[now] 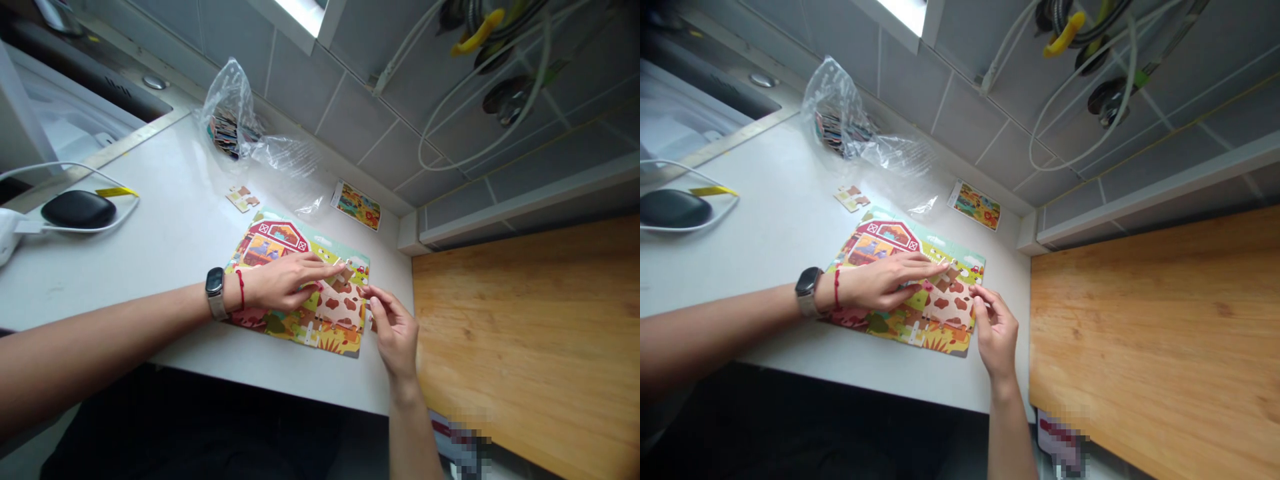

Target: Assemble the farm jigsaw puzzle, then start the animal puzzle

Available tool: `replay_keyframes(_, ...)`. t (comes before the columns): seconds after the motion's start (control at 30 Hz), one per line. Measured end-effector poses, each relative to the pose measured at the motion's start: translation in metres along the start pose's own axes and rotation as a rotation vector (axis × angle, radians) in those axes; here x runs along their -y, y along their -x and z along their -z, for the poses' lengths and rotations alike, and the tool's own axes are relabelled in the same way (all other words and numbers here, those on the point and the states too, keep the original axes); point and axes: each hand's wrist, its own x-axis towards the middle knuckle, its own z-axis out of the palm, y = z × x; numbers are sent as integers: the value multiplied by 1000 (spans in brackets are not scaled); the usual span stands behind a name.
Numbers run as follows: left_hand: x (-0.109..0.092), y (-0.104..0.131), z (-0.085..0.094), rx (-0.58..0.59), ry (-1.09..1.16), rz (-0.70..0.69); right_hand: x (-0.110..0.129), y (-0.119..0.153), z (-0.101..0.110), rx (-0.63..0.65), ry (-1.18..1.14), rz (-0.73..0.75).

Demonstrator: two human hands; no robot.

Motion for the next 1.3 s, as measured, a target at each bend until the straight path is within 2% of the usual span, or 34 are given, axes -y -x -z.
replay_keyframes(0.13, -3, 2, -1, 98, 21, -62, 6, 2, -17, 56, -147, -22)
replay_keyframes(0.37, -5, 7, -6, 180, 17, -54, 5, 9, -22, 44, -84, -17)
replay_keyframes(0.5, -7, 6, -6, 160, -4, -78, 3, 10, -21, 34, -68, 18)
replay_keyframes(0.63, -8, 2, -5, 43, -78, -31, 0, 10, -20, 7, -103, 2)
replay_keyframes(0.73, -5, 0, -5, -63, -112, 67, -2, 10, -13, 16, -50, 4)
replay_keyframes(0.83, -2, -1, -5, -102, -99, 88, -6, 10, 5, 90, 45, 11)
replay_keyframes(0.9, -2, -2, -5, -95, -94, 71, -8, 11, 19, 189, 119, 18)
replay_keyframes(1.03, -3, -2, -6, -64, -89, 33, -13, 15, 38, 467, 339, 73)
replay_keyframes(1.07, -4, -2, -6, -58, -89, 32, -14, 17, 39, 474, 387, 110)
replay_keyframes(1.2, -2, -1, -7, -47, -91, 33, -22, 29, 42, 360, 494, 256)
replay_keyframes(1.3, -1, -1, -8, -46, -85, 29, -26, 40, 49, 393, 548, 276)
